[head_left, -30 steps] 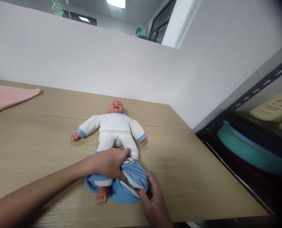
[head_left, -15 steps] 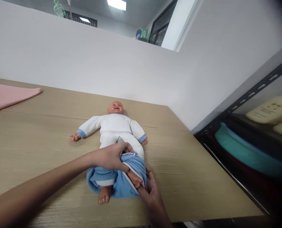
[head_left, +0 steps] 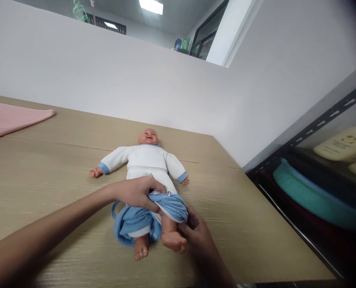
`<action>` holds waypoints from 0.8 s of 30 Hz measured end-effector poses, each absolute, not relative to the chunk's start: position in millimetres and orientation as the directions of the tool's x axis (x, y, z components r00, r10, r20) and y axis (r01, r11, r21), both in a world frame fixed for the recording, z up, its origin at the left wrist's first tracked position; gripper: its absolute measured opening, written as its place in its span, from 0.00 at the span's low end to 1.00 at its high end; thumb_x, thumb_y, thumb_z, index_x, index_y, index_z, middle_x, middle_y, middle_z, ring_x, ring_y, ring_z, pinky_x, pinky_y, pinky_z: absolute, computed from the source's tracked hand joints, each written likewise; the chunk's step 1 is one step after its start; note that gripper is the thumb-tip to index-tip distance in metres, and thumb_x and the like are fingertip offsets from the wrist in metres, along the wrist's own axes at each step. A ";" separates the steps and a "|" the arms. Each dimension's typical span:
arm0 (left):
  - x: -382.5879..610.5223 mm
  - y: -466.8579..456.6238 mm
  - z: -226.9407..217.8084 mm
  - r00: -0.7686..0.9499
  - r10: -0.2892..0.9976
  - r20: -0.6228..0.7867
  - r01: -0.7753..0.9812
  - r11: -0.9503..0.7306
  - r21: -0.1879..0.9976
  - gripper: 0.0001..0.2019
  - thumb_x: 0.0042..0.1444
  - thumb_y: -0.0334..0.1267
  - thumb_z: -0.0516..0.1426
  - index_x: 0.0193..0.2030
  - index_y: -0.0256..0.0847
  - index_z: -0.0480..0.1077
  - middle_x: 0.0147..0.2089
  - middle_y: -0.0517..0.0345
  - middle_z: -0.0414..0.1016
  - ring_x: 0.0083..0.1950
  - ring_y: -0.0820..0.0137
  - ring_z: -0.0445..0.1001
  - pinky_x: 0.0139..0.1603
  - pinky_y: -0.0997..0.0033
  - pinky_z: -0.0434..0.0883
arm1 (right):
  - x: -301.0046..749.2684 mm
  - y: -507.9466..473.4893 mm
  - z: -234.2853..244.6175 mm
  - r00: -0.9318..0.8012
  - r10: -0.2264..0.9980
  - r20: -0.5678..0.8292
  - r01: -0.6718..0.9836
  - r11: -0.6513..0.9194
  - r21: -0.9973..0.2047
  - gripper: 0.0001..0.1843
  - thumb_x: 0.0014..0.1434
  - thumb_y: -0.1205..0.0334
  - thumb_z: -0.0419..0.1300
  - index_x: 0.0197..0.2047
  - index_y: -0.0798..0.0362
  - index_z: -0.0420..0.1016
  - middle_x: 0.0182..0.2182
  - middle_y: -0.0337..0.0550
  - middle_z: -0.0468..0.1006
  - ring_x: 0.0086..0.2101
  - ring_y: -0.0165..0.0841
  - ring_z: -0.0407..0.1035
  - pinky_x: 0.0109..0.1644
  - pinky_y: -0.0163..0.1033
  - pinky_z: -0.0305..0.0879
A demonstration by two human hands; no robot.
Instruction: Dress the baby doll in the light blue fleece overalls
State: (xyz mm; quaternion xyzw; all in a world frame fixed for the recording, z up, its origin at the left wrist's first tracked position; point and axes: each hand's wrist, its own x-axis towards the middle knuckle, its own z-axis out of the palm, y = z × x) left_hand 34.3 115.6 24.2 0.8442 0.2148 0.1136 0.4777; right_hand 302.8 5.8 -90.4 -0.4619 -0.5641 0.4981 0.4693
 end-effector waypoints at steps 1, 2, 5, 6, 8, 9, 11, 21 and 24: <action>33.2 118.0 23.8 0.894 0.448 -0.014 0.238 -0.449 0.861 0.09 0.59 0.40 0.68 0.42 0.40 0.78 0.35 0.64 0.69 0.37 0.69 0.65 0.39 0.69 0.61 | 305.0 10.6 -80.4 -0.204 0.977 0.060 0.083 0.079 -0.993 0.33 0.66 0.33 0.76 0.61 0.50 0.85 0.58 0.56 0.89 0.59 0.56 0.83 0.68 0.60 0.78; 32.5 120.0 23.5 0.901 0.433 -0.016 0.232 -0.449 0.863 0.10 0.60 0.42 0.69 0.42 0.40 0.78 0.35 0.64 0.69 0.37 0.68 0.65 0.39 0.69 0.61 | 307.0 14.8 -69.9 -0.267 0.963 0.042 0.112 0.075 -0.991 0.32 0.67 0.35 0.75 0.62 0.51 0.85 0.58 0.56 0.89 0.60 0.56 0.83 0.68 0.60 0.78; 31.9 122.2 22.8 0.893 0.449 -0.028 0.261 -0.466 0.846 0.18 0.59 0.52 0.73 0.41 0.41 0.77 0.37 0.63 0.70 0.39 0.67 0.68 0.40 0.69 0.62 | 313.2 22.0 -39.6 -0.370 0.929 0.013 0.205 0.095 -0.974 0.32 0.68 0.42 0.76 0.68 0.49 0.82 0.63 0.53 0.86 0.63 0.56 0.81 0.70 0.60 0.77; 32.1 121.2 22.9 0.882 0.471 -0.037 0.287 -0.472 0.834 0.20 0.58 0.54 0.74 0.42 0.42 0.77 0.38 0.63 0.72 0.40 0.65 0.69 0.40 0.69 0.63 | 315.6 22.5 -31.0 -0.392 0.920 0.015 0.235 0.116 -0.965 0.34 0.68 0.44 0.77 0.71 0.48 0.81 0.66 0.52 0.85 0.64 0.56 0.79 0.72 0.60 0.75; 32.4 116.2 24.0 0.851 0.522 -0.059 0.357 -0.492 0.794 0.21 0.57 0.56 0.74 0.44 0.44 0.77 0.39 0.62 0.75 0.42 0.63 0.73 0.41 0.68 0.65 | 320.6 21.2 -17.5 -0.433 0.901 0.006 0.294 0.148 -0.944 0.37 0.66 0.46 0.78 0.74 0.46 0.79 0.68 0.51 0.82 0.68 0.57 0.76 0.75 0.61 0.72; 32.3 112.4 24.8 0.834 0.548 -0.071 0.400 -0.509 0.762 0.20 0.56 0.55 0.75 0.45 0.46 0.77 0.40 0.62 0.76 0.42 0.61 0.75 0.41 0.67 0.65 | 322.8 20.1 -12.8 -0.442 0.897 -0.008 0.329 0.153 -0.932 0.38 0.65 0.46 0.78 0.74 0.45 0.79 0.68 0.51 0.82 0.68 0.58 0.75 0.75 0.62 0.71; 31.2 103.0 26.7 0.801 0.595 -0.072 0.475 -0.557 0.681 0.20 0.55 0.54 0.76 0.46 0.48 0.78 0.41 0.61 0.78 0.43 0.58 0.77 0.41 0.65 0.65 | 325.5 18.7 -7.6 -0.427 0.904 -0.021 0.400 0.167 -0.901 0.34 0.64 0.43 0.78 0.70 0.45 0.83 0.64 0.51 0.85 0.65 0.60 0.75 0.73 0.63 0.71; -8.1 70.1 29.2 0.583 0.813 0.004 0.677 -0.488 0.550 0.32 0.54 0.72 0.73 0.42 0.45 0.74 0.45 0.54 0.78 0.50 0.52 0.76 0.49 0.58 0.70 | 312.4 53.1 -14.5 -0.522 0.844 0.127 0.246 0.291 -0.925 0.20 0.77 0.39 0.64 0.47 0.48 0.80 0.41 0.41 0.74 0.43 0.41 0.70 0.53 0.44 0.70; -29.3 68.9 20.5 0.535 0.844 -0.035 0.656 -0.389 0.646 0.27 0.70 0.70 0.61 0.43 0.45 0.73 0.46 0.56 0.78 0.47 0.57 0.75 0.48 0.61 0.71 | 311.2 65.7 -25.0 -0.501 0.858 0.109 0.182 0.227 -0.957 0.23 0.77 0.36 0.63 0.44 0.49 0.79 0.39 0.40 0.72 0.41 0.40 0.68 0.51 0.42 0.68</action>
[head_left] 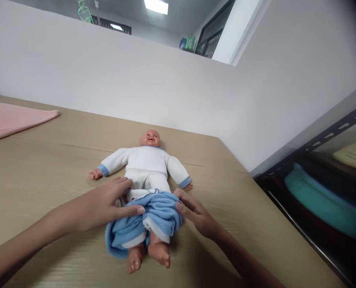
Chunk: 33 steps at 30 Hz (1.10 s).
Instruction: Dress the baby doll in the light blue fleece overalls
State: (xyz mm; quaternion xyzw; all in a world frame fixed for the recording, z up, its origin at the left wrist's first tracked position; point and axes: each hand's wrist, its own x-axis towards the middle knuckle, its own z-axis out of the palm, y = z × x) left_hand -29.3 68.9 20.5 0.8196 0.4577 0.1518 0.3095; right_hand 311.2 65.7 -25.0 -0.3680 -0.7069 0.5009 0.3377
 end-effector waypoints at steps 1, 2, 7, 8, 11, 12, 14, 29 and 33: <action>-36.2 68.3 15.6 0.532 0.846 -0.042 0.638 -0.367 0.676 0.25 0.72 0.68 0.60 0.46 0.46 0.74 0.47 0.57 0.78 0.48 0.58 0.76 0.50 0.62 0.72 | 310.5 69.5 -29.6 -0.477 0.872 0.107 0.170 0.211 -0.962 0.25 0.77 0.35 0.63 0.42 0.49 0.78 0.37 0.39 0.71 0.40 0.39 0.67 0.49 0.42 0.68; -42.6 67.5 9.9 0.533 0.845 -0.049 0.618 -0.349 0.704 0.24 0.74 0.67 0.59 0.49 0.46 0.75 0.49 0.58 0.79 0.50 0.59 0.76 0.52 0.62 0.73 | 309.5 73.1 -34.4 -0.443 0.890 0.110 0.166 0.202 -0.965 0.26 0.77 0.34 0.63 0.40 0.49 0.78 0.36 0.38 0.71 0.39 0.38 0.66 0.48 0.41 0.67; -63.1 62.9 -18.1 0.494 0.869 -0.004 0.506 -0.284 0.814 0.18 0.77 0.60 0.59 0.56 0.50 0.75 0.58 0.57 0.78 0.58 0.60 0.77 0.62 0.61 0.76 | 301.1 87.9 -56.3 -0.216 0.955 0.204 0.257 0.257 -0.931 0.28 0.76 0.31 0.62 0.42 0.49 0.79 0.36 0.40 0.77 0.40 0.42 0.71 0.49 0.43 0.68; -64.4 62.5 -21.4 0.488 0.873 0.029 0.488 -0.300 0.819 0.17 0.77 0.59 0.59 0.56 0.50 0.76 0.61 0.56 0.77 0.61 0.59 0.77 0.66 0.59 0.75 | 299.4 89.9 -59.1 -0.184 0.957 0.225 0.269 0.269 -0.925 0.28 0.76 0.31 0.62 0.42 0.49 0.80 0.38 0.41 0.79 0.42 0.43 0.73 0.50 0.44 0.69; -62.7 61.3 -26.8 0.499 0.864 0.072 0.466 -0.337 0.818 0.15 0.78 0.57 0.59 0.57 0.52 0.78 0.70 0.54 0.73 0.70 0.56 0.73 0.76 0.53 0.70 | 296.2 93.0 -62.2 -0.142 0.960 0.241 0.262 0.271 -0.926 0.25 0.76 0.33 0.62 0.45 0.48 0.80 0.42 0.44 0.82 0.46 0.46 0.76 0.53 0.45 0.70; -60.8 60.5 -28.0 0.501 0.863 0.064 0.464 -0.330 0.822 0.15 0.78 0.57 0.59 0.57 0.52 0.78 0.70 0.53 0.73 0.71 0.56 0.72 0.78 0.52 0.69 | 295.7 93.3 -61.3 -0.142 0.962 0.234 0.255 0.264 -0.930 0.25 0.76 0.34 0.62 0.46 0.48 0.80 0.42 0.44 0.82 0.46 0.46 0.76 0.53 0.45 0.71; -55.9 57.9 -31.1 0.476 0.878 0.056 0.456 -0.301 0.837 0.17 0.76 0.60 0.61 0.55 0.50 0.77 0.68 0.53 0.73 0.69 0.55 0.73 0.77 0.51 0.70 | 294.9 92.8 -57.1 -0.166 0.959 0.228 0.255 0.265 -0.930 0.24 0.77 0.35 0.61 0.47 0.48 0.80 0.41 0.43 0.80 0.43 0.44 0.75 0.50 0.44 0.71; -35.7 36.9 -31.3 0.456 0.866 0.204 0.450 -0.422 0.787 0.05 0.67 0.42 0.66 0.47 0.47 0.80 0.70 0.49 0.70 0.74 0.50 0.71 0.79 0.52 0.72 | 287.1 94.6 -45.1 -0.307 0.934 0.182 0.243 0.262 -0.934 0.16 0.65 0.49 0.72 0.48 0.48 0.76 0.41 0.39 0.76 0.43 0.41 0.72 0.51 0.42 0.70; -39.9 44.5 -41.0 0.381 0.892 0.242 0.468 -0.412 0.781 0.14 0.72 0.42 0.59 0.62 0.49 0.76 0.70 0.47 0.76 0.74 0.50 0.74 0.77 0.49 0.73 | 290.7 98.5 -47.3 -0.311 0.948 0.072 0.258 0.157 -0.953 0.20 0.64 0.44 0.73 0.48 0.47 0.75 0.38 0.37 0.77 0.40 0.39 0.71 0.47 0.40 0.70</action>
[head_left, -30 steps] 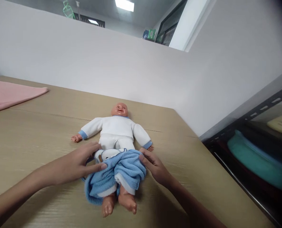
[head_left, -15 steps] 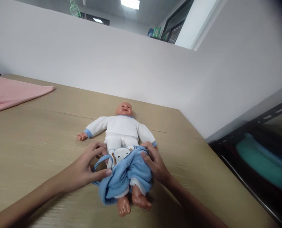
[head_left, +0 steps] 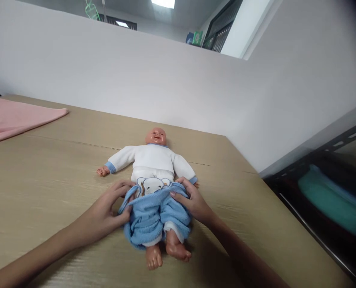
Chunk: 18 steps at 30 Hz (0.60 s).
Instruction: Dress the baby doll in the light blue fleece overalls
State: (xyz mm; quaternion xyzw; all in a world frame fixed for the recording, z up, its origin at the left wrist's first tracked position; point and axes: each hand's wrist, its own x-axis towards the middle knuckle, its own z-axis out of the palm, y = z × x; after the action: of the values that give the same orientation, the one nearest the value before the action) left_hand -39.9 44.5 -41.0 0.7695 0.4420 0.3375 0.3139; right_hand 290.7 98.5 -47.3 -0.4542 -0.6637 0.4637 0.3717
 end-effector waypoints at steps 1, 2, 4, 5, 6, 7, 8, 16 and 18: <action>-40.3 47.6 -44.6 0.356 0.898 0.258 0.475 -0.412 0.778 0.16 0.73 0.43 0.59 0.64 0.49 0.75 0.70 0.47 0.76 0.74 0.49 0.74 0.78 0.47 0.73 | 291.1 99.6 -47.5 -0.317 0.946 0.064 0.266 0.154 -0.952 0.21 0.64 0.43 0.73 0.49 0.48 0.76 0.38 0.37 0.77 0.40 0.40 0.72 0.47 0.41 0.71; -40.3 50.9 -48.0 0.334 0.901 0.277 0.484 -0.416 0.770 0.17 0.73 0.43 0.58 0.65 0.48 0.74 0.71 0.46 0.76 0.75 0.48 0.73 0.79 0.45 0.71 | 291.4 100.5 -47.6 -0.321 0.945 0.069 0.277 0.164 -0.947 0.20 0.64 0.43 0.73 0.49 0.48 0.77 0.38 0.37 0.77 0.41 0.40 0.72 0.48 0.41 0.71; -39.2 57.8 -52.5 0.311 0.895 0.319 0.496 -0.439 0.749 0.15 0.74 0.42 0.57 0.63 0.47 0.73 0.75 0.45 0.73 0.78 0.48 0.71 0.81 0.43 0.68 | 291.0 101.7 -48.6 -0.308 0.940 0.144 0.302 0.240 -0.923 0.18 0.66 0.44 0.72 0.47 0.48 0.78 0.39 0.39 0.77 0.42 0.41 0.73 0.53 0.43 0.72; -38.3 61.4 -53.5 0.308 0.891 0.334 0.494 -0.450 0.744 0.14 0.74 0.42 0.56 0.62 0.46 0.73 0.75 0.44 0.72 0.78 0.48 0.70 0.81 0.44 0.67 | 290.4 102.1 -49.6 -0.291 0.934 0.208 0.307 0.297 -0.904 0.17 0.66 0.45 0.72 0.46 0.48 0.79 0.41 0.40 0.77 0.44 0.42 0.73 0.55 0.44 0.72; -37.3 65.3 -53.7 0.309 0.890 0.335 0.489 -0.451 0.746 0.13 0.75 0.42 0.55 0.62 0.45 0.72 0.73 0.44 0.73 0.76 0.50 0.71 0.79 0.45 0.69 | 289.4 102.6 -51.2 -0.270 0.923 0.272 0.304 0.350 -0.886 0.16 0.67 0.46 0.72 0.45 0.48 0.79 0.43 0.42 0.78 0.47 0.43 0.74 0.58 0.45 0.71; -36.4 69.5 -53.2 0.309 0.894 0.323 0.488 -0.441 0.753 0.13 0.76 0.43 0.53 0.61 0.44 0.71 0.68 0.44 0.76 0.71 0.51 0.74 0.75 0.48 0.72 | 288.0 103.3 -53.2 -0.248 0.914 0.321 0.293 0.387 -0.874 0.15 0.68 0.46 0.71 0.45 0.48 0.79 0.47 0.44 0.79 0.50 0.44 0.74 0.61 0.46 0.70; -35.4 74.3 -52.4 0.306 0.903 0.302 0.494 -0.421 0.760 0.12 0.77 0.44 0.52 0.58 0.44 0.70 0.60 0.47 0.78 0.63 0.54 0.78 0.68 0.52 0.76 | 286.2 104.5 -55.7 -0.230 0.911 0.341 0.279 0.398 -0.874 0.15 0.70 0.46 0.70 0.47 0.48 0.78 0.50 0.46 0.80 0.53 0.45 0.74 0.63 0.47 0.70; -28.7 121.4 -58.3 0.224 0.941 0.255 0.427 -0.330 0.842 0.15 0.80 0.53 0.50 0.55 0.44 0.67 0.50 0.57 0.74 0.51 0.63 0.73 0.57 0.63 0.73 | 266.1 140.9 -73.2 -0.105 0.944 0.314 0.255 0.330 -0.909 0.21 0.73 0.36 0.64 0.47 0.46 0.72 0.40 0.41 0.78 0.43 0.43 0.74 0.50 0.44 0.73; -30.9 124.8 -63.1 0.185 0.951 0.248 0.408 -0.304 0.861 0.18 0.80 0.56 0.52 0.56 0.44 0.69 0.52 0.56 0.76 0.54 0.62 0.74 0.60 0.62 0.72 | 263.6 145.4 -72.8 -0.103 0.941 0.322 0.256 0.338 -0.906 0.21 0.72 0.36 0.65 0.46 0.46 0.71 0.39 0.40 0.78 0.42 0.43 0.74 0.50 0.45 0.73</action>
State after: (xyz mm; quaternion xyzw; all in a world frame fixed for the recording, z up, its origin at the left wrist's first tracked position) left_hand -30.9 124.8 -63.1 0.6953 0.4887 0.4107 0.3302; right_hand 263.6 145.4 -72.8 -0.4569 -0.6551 0.3496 0.4897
